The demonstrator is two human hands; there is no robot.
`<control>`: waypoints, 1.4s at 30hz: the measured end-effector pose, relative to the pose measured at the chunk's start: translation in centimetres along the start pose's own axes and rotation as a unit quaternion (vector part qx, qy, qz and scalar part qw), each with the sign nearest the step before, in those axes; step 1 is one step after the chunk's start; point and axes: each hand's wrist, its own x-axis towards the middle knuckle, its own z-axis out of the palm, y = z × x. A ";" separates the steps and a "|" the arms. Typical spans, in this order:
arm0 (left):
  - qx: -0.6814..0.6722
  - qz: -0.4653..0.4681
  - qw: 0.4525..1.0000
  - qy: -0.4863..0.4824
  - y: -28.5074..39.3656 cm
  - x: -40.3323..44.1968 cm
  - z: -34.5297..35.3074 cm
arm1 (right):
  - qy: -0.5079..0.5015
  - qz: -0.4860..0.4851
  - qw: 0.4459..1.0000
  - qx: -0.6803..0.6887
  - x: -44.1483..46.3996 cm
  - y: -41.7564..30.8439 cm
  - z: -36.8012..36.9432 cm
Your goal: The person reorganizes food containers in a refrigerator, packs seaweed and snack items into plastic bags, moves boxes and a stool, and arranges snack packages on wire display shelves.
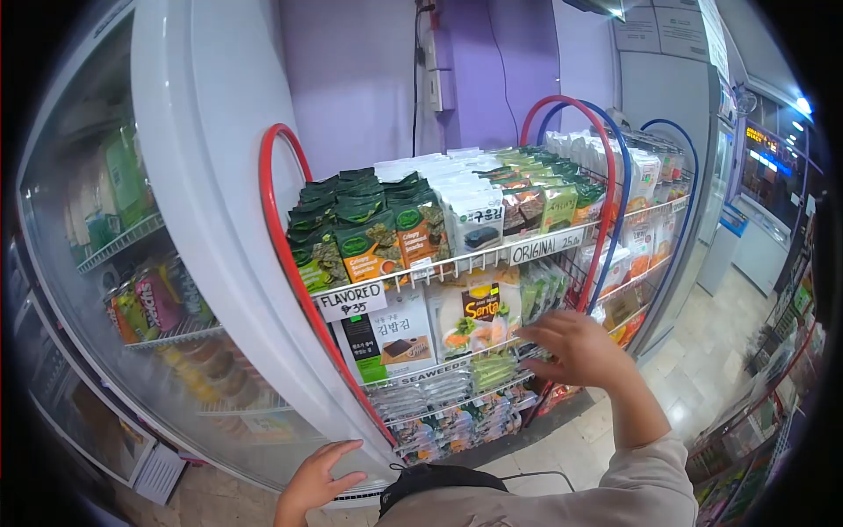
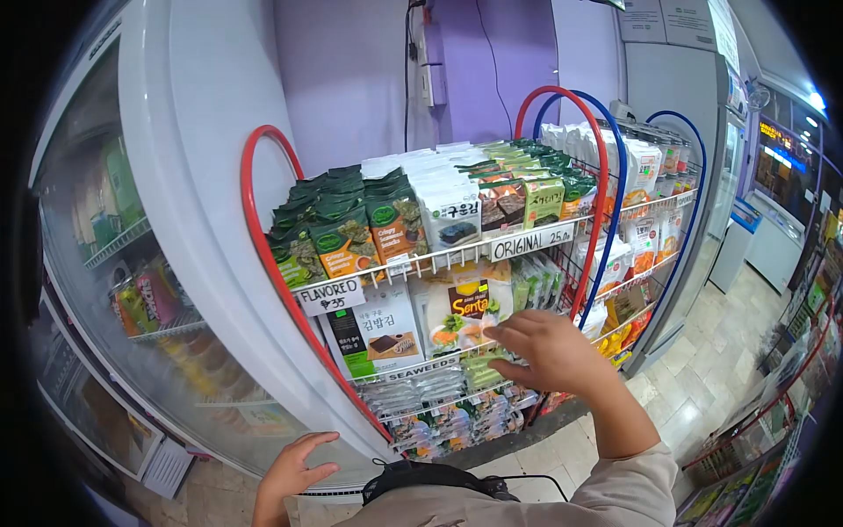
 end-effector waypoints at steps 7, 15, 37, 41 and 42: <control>0.013 -0.009 0.997 0.077 2.0 4.2 2.4 | 0.092 -0.050 0.994 0.039 1.8 7.5 -1.1; -0.050 -0.064 0.984 0.156 5.0 14.1 7.2 | 0.091 -0.088 0.983 0.130 3.1 18.8 4.5; 0.446 0.163 0.871 0.124 21.9 43.4 4.2 | 0.206 0.007 0.962 -0.180 4.9 27.0 0.2; 0.435 0.168 0.875 0.129 21.9 43.5 4.5 | 0.203 0.019 0.964 -0.170 4.8 26.4 0.0; 0.437 0.168 0.873 0.135 21.7 43.4 4.5 | 0.208 0.015 0.963 -0.169 4.8 26.4 0.2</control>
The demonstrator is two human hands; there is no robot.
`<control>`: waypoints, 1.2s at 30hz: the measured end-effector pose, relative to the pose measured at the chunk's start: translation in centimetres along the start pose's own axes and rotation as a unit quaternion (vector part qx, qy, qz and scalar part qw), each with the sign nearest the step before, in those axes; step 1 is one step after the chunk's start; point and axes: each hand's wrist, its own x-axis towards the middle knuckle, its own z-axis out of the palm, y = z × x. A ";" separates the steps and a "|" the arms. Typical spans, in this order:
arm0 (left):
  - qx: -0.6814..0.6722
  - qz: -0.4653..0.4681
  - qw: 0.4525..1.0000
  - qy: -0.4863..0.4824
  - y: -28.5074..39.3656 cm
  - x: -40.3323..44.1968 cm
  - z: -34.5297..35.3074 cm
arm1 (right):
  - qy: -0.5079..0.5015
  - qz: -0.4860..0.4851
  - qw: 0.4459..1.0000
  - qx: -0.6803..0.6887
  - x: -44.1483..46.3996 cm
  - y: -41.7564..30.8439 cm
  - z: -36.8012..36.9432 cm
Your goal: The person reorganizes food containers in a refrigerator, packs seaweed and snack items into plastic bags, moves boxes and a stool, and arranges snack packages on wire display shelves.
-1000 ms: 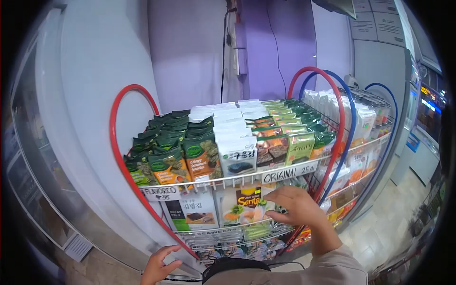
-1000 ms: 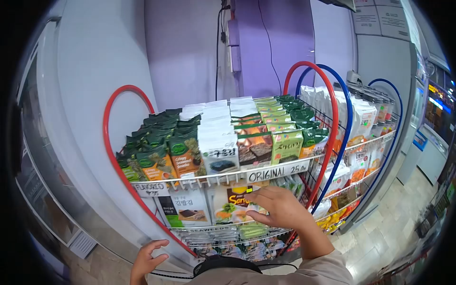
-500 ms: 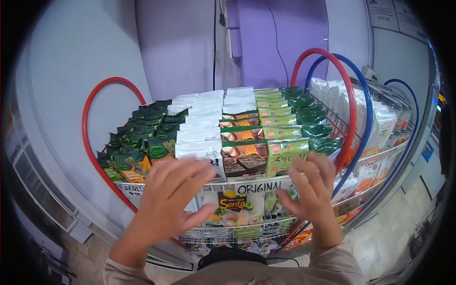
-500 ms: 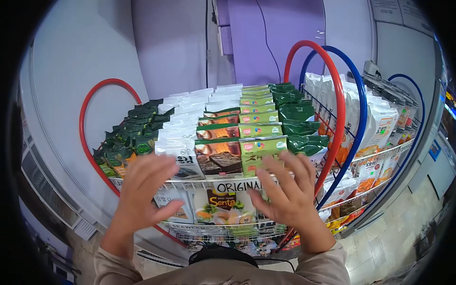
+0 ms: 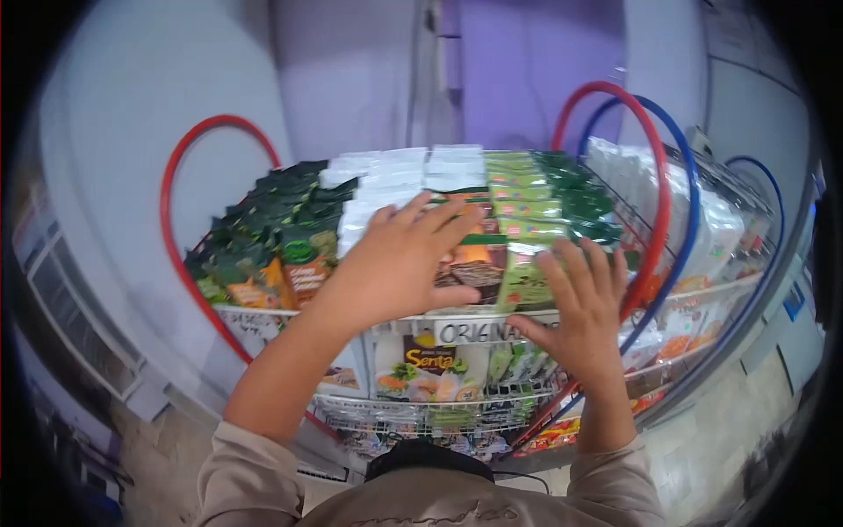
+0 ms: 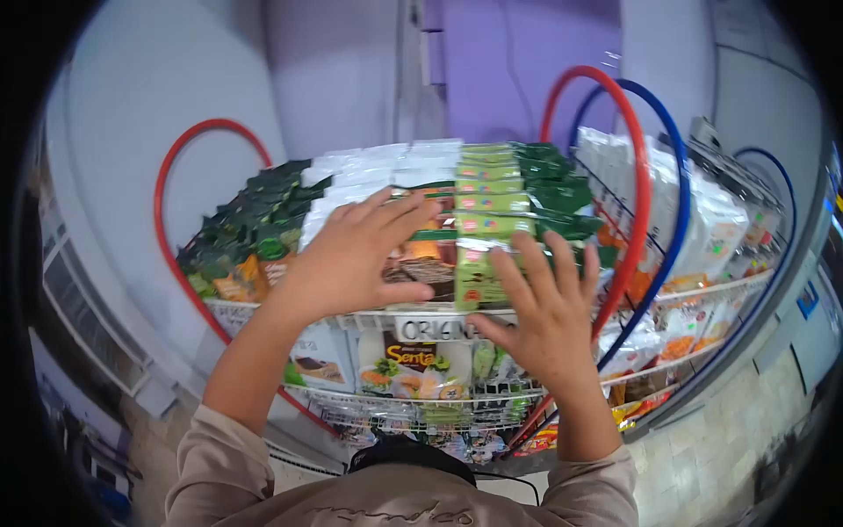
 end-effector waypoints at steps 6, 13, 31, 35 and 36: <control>0.123 0.056 0.973 0.187 2.6 -4.4 1.1 | 0.046 0.021 0.999 0.013 -1.0 -1.6 0.5; -0.071 -0.042 0.995 0.053 2.7 -23.5 5.5 | 0.008 -0.070 0.947 0.312 -7.4 -7.2 2.7; -0.151 -0.432 0.886 -0.076 -0.7 -68.0 -7.0 | -0.245 -0.167 0.847 0.440 -13.9 -44.3 1.1; -0.268 -0.534 0.802 -0.023 -1.5 -73.1 -9.6 | -0.270 -0.216 0.807 0.478 -14.4 -50.1 -0.7; -0.312 -0.562 0.766 -0.002 -1.3 -74.6 -10.4 | -0.275 -0.199 0.814 0.472 -14.4 -50.5 -1.4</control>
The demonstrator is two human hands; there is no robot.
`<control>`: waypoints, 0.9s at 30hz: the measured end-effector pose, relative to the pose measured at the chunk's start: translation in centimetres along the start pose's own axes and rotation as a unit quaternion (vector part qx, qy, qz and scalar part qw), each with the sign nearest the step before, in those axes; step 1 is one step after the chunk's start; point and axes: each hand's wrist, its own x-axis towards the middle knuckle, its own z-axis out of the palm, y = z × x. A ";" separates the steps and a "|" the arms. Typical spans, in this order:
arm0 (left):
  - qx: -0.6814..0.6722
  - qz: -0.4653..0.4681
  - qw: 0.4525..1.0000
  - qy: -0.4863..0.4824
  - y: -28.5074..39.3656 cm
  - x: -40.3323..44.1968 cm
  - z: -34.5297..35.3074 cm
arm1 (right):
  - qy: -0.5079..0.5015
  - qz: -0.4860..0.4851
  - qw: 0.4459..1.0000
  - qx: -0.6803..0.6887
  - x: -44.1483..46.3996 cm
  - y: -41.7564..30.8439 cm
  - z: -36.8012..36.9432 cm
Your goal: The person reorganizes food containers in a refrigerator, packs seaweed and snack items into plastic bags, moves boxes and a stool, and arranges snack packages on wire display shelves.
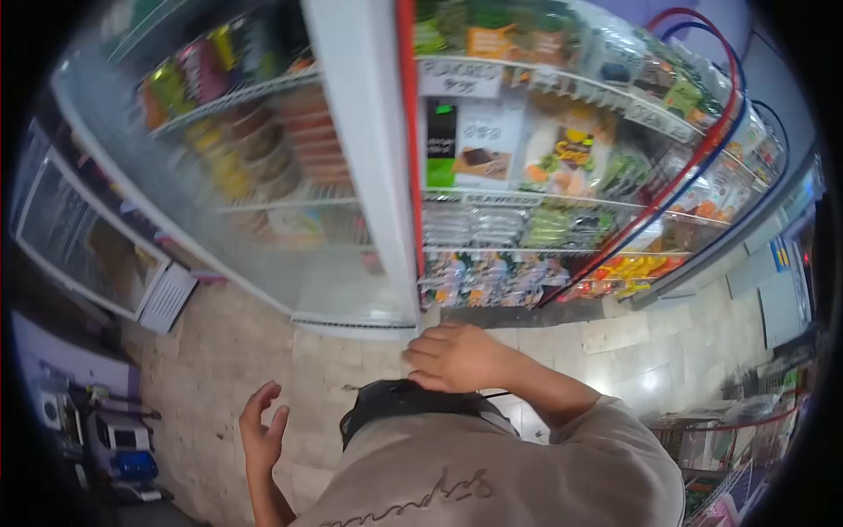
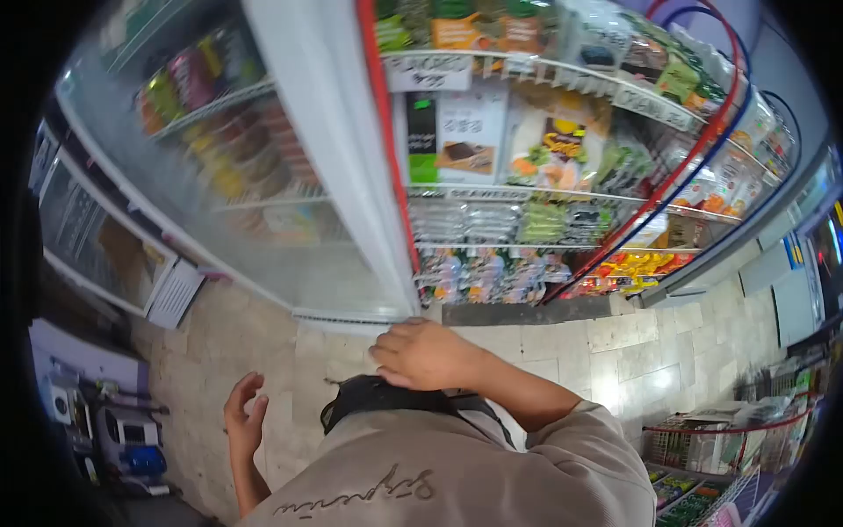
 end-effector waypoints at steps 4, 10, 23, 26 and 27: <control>-0.033 0.039 0.999 -0.014 -0.5 0.1 -2.1 | 0.030 0.030 0.999 -0.020 0.1 -2.3 0.7; -0.115 0.190 0.975 0.018 1.4 0.1 -1.6 | -0.049 0.093 0.992 -0.067 0.6 -5.2 1.2; 0.007 0.504 0.857 0.107 7.6 -0.2 -7.3 | 0.148 0.036 0.985 -0.087 7.7 -9.9 -0.3; 0.074 0.576 0.801 0.145 9.1 -1.1 -8.3 | 0.192 0.038 0.980 -0.043 8.5 -10.1 0.3; -0.020 0.458 0.877 0.142 7.2 -0.1 -6.9 | 0.162 0.012 0.982 -0.094 8.8 -11.8 -1.4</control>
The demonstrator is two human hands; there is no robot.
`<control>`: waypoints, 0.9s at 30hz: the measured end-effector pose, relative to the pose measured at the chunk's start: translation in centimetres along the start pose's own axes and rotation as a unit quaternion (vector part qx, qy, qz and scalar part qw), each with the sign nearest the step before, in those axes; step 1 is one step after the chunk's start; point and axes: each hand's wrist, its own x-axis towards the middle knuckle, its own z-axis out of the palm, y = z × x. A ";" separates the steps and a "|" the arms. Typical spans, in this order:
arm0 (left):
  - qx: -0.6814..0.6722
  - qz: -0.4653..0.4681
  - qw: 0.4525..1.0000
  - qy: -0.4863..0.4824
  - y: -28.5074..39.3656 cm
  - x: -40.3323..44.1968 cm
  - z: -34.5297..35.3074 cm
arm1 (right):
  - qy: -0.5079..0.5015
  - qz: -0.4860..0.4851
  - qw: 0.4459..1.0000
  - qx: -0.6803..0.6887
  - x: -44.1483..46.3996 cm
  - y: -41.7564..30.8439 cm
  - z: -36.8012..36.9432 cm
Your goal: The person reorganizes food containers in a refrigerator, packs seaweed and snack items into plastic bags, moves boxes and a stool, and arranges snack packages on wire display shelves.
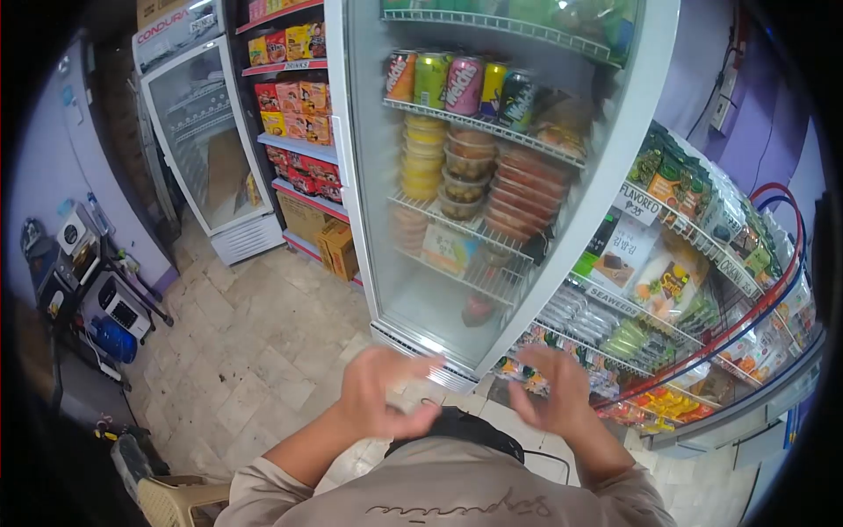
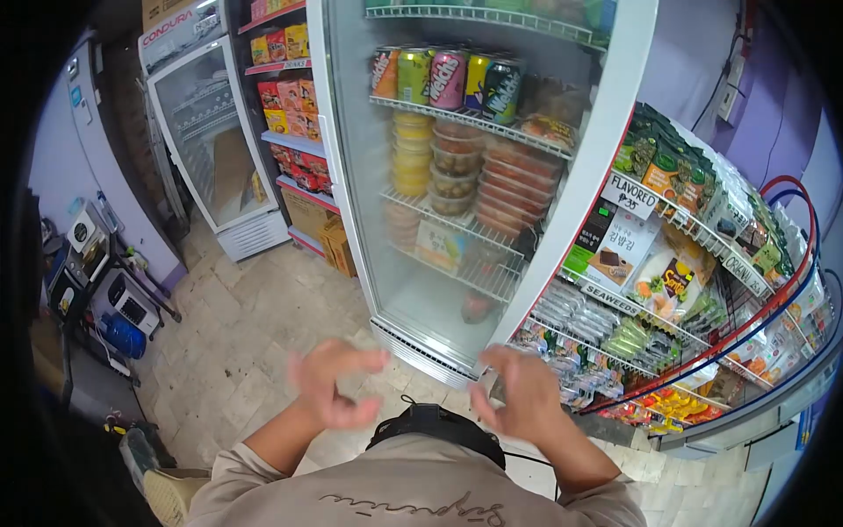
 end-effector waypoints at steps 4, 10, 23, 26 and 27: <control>-0.165 -0.193 0.961 0.110 0.2 -0.8 -0.4 | -0.007 -0.083 0.994 0.072 0.8 -1.7 -2.9; -0.208 -0.230 0.946 0.094 -1.7 -2.4 -0.3 | 0.072 -0.047 0.995 0.053 -1.1 3.5 1.2; -0.145 -0.559 0.807 0.124 -8.9 -13.1 -4.3 | -0.107 -0.081 0.972 0.193 5.3 7.8 13.8; -0.065 -0.571 0.805 0.147 -9.3 -10.1 -7.1 | -0.143 -0.149 0.945 0.254 9.3 5.8 19.7; -0.029 -0.540 0.830 0.136 -9.3 -9.7 -8.0 | -0.153 -0.182 0.929 0.284 10.9 4.5 21.5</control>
